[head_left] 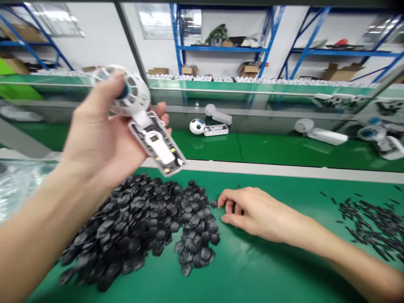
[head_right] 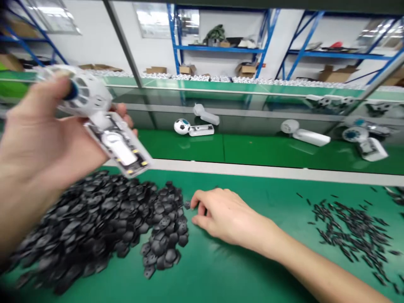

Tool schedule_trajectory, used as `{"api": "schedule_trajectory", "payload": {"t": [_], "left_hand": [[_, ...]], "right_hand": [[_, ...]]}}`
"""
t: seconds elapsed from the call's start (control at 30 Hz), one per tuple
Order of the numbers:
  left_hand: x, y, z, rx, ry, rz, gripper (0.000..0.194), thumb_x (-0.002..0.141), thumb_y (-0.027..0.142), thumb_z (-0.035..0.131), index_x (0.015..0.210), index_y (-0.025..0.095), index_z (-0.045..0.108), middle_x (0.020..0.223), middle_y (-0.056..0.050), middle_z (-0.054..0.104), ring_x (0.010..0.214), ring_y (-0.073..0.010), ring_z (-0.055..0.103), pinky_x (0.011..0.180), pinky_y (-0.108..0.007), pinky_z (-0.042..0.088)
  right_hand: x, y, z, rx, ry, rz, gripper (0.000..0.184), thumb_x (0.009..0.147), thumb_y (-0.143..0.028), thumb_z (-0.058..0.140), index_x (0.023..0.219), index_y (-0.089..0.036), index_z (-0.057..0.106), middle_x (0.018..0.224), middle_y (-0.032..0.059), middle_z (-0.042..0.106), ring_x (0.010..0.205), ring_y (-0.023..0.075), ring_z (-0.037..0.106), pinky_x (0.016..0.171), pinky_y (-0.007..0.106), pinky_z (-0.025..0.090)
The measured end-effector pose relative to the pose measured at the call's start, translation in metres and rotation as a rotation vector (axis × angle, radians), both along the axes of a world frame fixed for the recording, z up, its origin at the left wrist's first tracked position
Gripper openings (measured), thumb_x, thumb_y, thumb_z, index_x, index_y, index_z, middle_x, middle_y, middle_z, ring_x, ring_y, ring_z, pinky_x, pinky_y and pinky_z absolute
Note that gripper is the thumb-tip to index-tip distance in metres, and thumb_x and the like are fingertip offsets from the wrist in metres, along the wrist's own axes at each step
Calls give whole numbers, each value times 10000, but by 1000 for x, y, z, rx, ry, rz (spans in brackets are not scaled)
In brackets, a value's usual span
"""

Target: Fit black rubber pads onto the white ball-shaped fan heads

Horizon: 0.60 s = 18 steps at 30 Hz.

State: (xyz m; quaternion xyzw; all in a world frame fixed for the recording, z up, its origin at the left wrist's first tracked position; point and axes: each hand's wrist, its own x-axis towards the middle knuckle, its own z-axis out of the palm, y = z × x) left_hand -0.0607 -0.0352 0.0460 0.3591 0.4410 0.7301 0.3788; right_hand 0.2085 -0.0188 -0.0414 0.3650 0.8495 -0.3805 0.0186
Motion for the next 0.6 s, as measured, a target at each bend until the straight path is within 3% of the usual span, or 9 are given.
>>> {"api": "schedule_trajectory", "payload": {"t": [0.1, 0.2, 0.27, 0.43, 0.6], "left_hand": [[19, 0, 1, 21, -166, -34, 119, 971, 134, 685, 951, 151, 569, 872, 16, 594, 890, -154, 642, 1057, -409, 504], [32, 4, 0, 33, -194, -57, 120, 971, 98, 669, 910, 145, 576, 844, 8, 584, 833, -132, 592, 948, -330, 487], [40, 6, -1, 70, -218, -66, 114, 1003, 128, 628, 901, 146, 582, 853, -1, 588, 824, -133, 574, 899, -308, 473], [58, 10, -7, 100, -339, -140, 204, 1090, 283, 551, 951, 146, 610, 881, -22, 602, 792, -140, 553, 805, -262, 441], [75, 13, -26, 14, -397, -197, 272, 976, 413, 772, 1017, 169, 659, 873, 3, 635, 751, -124, 576, 744, -227, 449]], "right_hand": [[-9, -11, -8, 74, 34, -29, 186, 1011, -167, 665, 1197, -182, 663, 998, 25, 744, 821, 195, 668, 710, 297, 423], [-15, -15, -19, 149, 56, -91, 306, 995, -121, 690, 1284, -189, 615, 1103, 14, 719, 769, 162, 658, 721, 306, 438], [-17, -15, -26, 180, 61, -117, 322, 991, -135, 727, 1285, -215, 623, 1142, 1, 705, 727, 144, 648, 706, 305, 436], [-24, -11, -36, 255, 15, -106, 96, 1029, -163, 697, 1101, -222, 673, 1099, 14, 708, 793, 187, 664, 699, 306, 401], [-11, -13, -43, 235, 130, -49, 77, 1010, -156, 630, 993, -224, 664, 903, 11, 713, 737, 186, 675, 675, 279, 428]]}}
